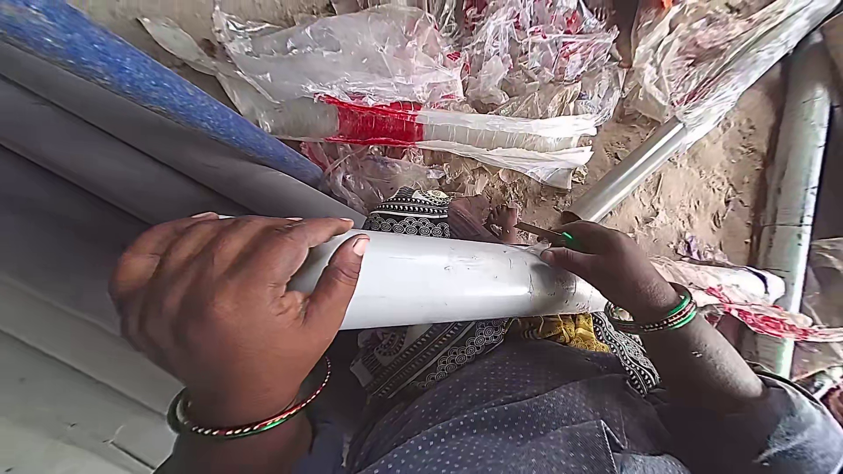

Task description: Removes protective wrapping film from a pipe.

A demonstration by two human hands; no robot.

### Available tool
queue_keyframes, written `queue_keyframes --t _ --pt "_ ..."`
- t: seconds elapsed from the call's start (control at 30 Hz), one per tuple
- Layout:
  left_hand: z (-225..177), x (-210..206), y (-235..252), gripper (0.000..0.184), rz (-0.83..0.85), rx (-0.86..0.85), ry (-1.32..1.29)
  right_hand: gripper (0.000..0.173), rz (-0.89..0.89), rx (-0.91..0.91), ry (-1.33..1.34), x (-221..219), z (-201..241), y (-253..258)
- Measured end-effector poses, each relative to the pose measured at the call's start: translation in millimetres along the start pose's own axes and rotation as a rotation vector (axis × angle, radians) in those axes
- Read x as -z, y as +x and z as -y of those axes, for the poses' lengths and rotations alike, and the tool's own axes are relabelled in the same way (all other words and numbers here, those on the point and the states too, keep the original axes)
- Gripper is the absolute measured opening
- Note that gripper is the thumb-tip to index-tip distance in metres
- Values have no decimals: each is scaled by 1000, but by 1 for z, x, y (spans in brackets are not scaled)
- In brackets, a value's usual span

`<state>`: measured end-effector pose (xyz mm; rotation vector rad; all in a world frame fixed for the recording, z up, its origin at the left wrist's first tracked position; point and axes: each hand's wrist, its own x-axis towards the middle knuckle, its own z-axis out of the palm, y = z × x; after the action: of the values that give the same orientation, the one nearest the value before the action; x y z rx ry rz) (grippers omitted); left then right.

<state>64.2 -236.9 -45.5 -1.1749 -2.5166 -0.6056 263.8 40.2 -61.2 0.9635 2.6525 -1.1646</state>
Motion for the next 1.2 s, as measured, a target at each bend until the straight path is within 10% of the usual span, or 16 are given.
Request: queue_keyframes --t 0.37,0.63,0.93,1.2 --pt "1 0 -4 41 -16 5 3 9 -17 270 378 -10 -21 -16" --pt "1 -1 -3 42 -14 5 -4 10 -293 96 499 2 -15 -12" --pt "-2 0 -3 41 -29 2 7 24 57 253 34 -12 -3 14" --pt "0 0 -4 43 -22 3 -3 10 48 423 489 -9 -19 -3"
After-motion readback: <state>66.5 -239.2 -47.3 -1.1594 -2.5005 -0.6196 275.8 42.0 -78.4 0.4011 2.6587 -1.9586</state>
